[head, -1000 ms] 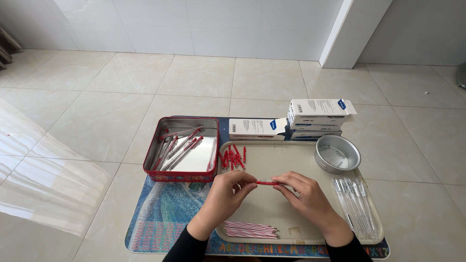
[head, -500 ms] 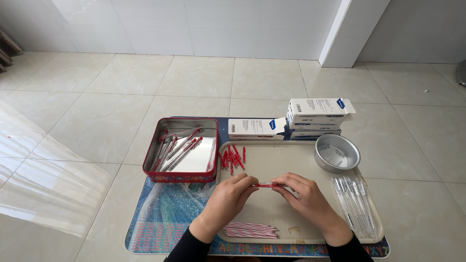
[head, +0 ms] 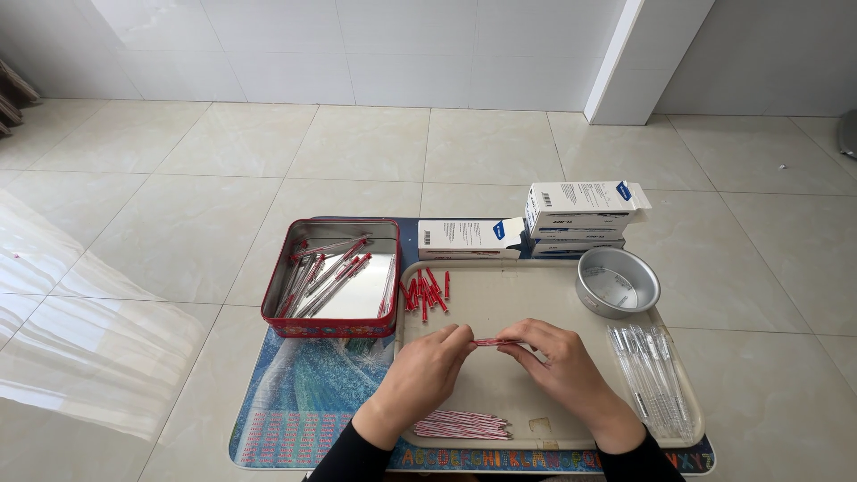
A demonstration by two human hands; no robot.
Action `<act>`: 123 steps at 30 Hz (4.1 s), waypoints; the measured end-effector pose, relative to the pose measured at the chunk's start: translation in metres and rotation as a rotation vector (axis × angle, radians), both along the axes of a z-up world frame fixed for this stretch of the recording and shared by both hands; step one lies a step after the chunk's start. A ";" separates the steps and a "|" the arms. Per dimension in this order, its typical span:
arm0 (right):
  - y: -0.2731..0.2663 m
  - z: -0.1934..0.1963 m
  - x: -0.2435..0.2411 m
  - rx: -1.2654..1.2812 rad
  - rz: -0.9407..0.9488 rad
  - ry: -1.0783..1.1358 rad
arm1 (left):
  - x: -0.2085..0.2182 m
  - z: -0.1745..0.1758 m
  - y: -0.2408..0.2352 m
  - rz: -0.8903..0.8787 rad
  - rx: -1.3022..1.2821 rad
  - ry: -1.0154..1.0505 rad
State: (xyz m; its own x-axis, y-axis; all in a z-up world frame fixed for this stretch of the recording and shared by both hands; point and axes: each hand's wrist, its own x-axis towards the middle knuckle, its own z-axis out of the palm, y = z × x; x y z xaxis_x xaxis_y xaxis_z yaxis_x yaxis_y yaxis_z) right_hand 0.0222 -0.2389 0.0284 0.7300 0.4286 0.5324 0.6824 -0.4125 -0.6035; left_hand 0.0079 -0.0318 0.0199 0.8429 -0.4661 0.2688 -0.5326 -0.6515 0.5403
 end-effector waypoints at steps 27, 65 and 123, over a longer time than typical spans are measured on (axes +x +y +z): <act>-0.004 -0.011 0.013 -0.349 -0.038 -0.225 | 0.058 -0.047 -0.005 0.523 0.612 -0.235; -0.025 0.029 0.010 -0.387 -0.175 0.296 | -0.011 -0.005 0.021 0.111 -0.334 0.245; -0.105 -0.021 -0.031 -0.126 -0.831 0.153 | -0.053 -0.004 0.027 -0.005 -0.172 -0.167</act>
State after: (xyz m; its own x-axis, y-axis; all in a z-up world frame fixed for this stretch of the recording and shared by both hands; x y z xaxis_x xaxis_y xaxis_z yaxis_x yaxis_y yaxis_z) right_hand -0.0087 -0.3440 0.0071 0.8937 -0.2285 0.3862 0.0429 -0.8131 -0.5805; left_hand -0.0447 -0.0051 0.0155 0.7781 -0.4052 0.4799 -0.6265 -0.5549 0.5473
